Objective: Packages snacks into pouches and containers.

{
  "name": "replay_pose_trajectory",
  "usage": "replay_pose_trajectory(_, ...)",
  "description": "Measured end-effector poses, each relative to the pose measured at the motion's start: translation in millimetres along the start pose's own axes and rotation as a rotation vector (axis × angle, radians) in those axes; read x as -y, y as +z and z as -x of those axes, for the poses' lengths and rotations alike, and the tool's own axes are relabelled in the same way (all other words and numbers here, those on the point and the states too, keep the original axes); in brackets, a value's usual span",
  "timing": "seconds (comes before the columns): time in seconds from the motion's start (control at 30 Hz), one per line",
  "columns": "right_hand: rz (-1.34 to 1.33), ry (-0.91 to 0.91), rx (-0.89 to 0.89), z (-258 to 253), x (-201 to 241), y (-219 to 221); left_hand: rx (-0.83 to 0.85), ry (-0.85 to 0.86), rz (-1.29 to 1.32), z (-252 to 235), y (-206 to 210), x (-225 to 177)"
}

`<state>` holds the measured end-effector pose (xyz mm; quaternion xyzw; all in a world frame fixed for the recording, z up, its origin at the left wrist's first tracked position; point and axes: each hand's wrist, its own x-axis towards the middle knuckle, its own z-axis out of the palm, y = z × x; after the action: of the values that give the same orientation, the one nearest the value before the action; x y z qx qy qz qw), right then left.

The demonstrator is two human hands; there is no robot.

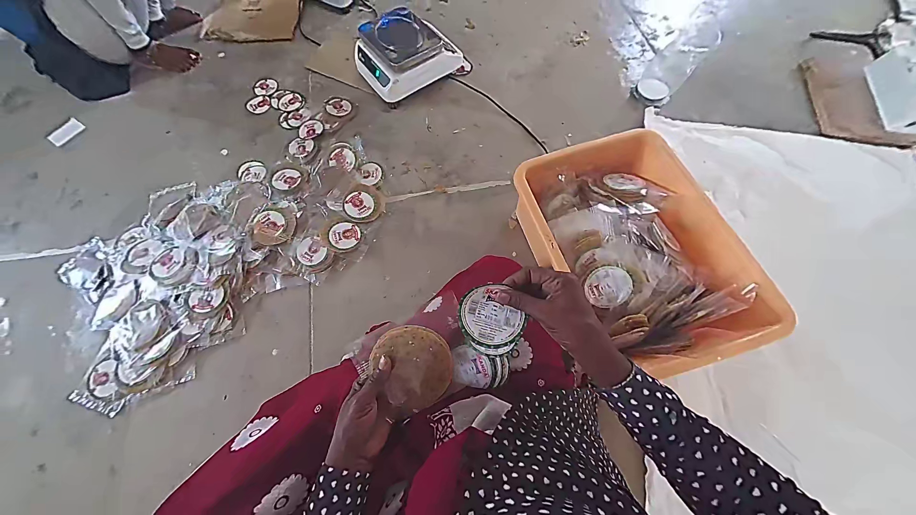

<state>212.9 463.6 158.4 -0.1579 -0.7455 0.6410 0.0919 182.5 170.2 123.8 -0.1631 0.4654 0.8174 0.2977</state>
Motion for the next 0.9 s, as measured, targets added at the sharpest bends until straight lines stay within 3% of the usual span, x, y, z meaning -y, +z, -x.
replay_pose_trajectory(0.23,0.001,0.028,0.061,0,2,3,0.015,-0.024,0.031,2,1,0)
replay_pose_trajectory(0.53,-0.126,0.103,0.277,7,7,42,0.072,-0.036,0.020,5,4,2)
replay_pose_trajectory(0.9,-0.030,0.126,0.291,12,13,29,0.086,-0.027,0.028,5,0,0)
